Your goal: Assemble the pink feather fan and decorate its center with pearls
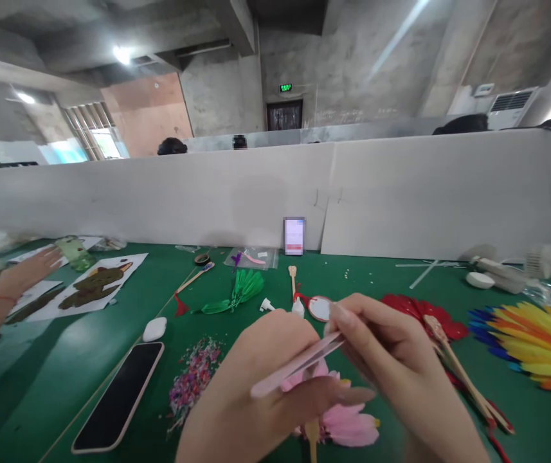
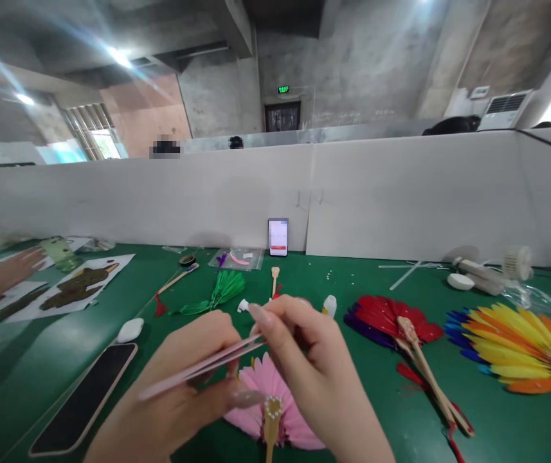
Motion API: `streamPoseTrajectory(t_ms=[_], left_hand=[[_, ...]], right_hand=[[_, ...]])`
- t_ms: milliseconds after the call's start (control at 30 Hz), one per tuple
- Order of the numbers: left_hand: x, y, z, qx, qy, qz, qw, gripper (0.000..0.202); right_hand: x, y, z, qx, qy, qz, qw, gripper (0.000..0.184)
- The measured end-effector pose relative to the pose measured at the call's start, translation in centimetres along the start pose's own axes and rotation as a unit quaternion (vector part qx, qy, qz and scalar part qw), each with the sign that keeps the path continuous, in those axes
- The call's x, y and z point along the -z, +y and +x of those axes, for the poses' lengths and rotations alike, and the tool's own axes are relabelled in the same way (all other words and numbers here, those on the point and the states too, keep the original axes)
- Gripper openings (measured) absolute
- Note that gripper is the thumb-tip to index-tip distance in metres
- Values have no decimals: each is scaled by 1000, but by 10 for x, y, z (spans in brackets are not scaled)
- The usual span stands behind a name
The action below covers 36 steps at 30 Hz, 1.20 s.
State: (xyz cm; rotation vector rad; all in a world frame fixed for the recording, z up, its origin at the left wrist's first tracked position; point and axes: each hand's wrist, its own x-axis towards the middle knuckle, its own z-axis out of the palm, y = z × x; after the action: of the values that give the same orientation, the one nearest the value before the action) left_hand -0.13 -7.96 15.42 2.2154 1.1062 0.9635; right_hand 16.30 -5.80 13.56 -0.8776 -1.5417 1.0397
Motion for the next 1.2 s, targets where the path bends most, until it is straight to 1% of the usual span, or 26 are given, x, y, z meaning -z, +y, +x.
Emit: streamPoseTrajectory(t_ms=[67,133,233,367,467,633,700,800,867,1000,1100,1200], left_hand=[[-5,-2,8,-70,12,70,995,31],[-7,-5,12,-118,36,128,984,30],[-5,-9,13,-155,54,175,971,30],[-2,-8,8,-190,69,184,962,35],[-3,-5,6,-194,84,180,961,35],[-4,-4,7,-198,108,181,957,29],[-3,-5,7,-200,110,170,959,25],[0,-5,6,-200,128,140,961,17],[1,-4,7,-197,147,124,961,13],[1,-5,7,-196,162,114,960,9],[2,-5,5,-199,151,108,962,11],[3,-3,3,-201,138,113,963,14]], right_hand=[[-1,-1,-1,16,-23,-33,999,31],[0,-2,-2,18,-40,-53,998,31],[2,-2,-2,1,-59,-52,997,34],[1,-4,-3,-42,-88,16,995,36],[0,-7,-5,-58,-96,42,993,36],[-1,-9,-7,-66,-34,3,997,37],[0,-8,-6,-58,-20,-15,998,37],[2,-6,-2,-22,-28,-34,999,36],[3,-5,-1,-17,-49,-27,998,39],[0,-7,-1,-57,-73,43,995,40],[-2,-12,-4,-96,-87,98,987,42],[-2,-18,-7,-140,-81,113,980,43]])
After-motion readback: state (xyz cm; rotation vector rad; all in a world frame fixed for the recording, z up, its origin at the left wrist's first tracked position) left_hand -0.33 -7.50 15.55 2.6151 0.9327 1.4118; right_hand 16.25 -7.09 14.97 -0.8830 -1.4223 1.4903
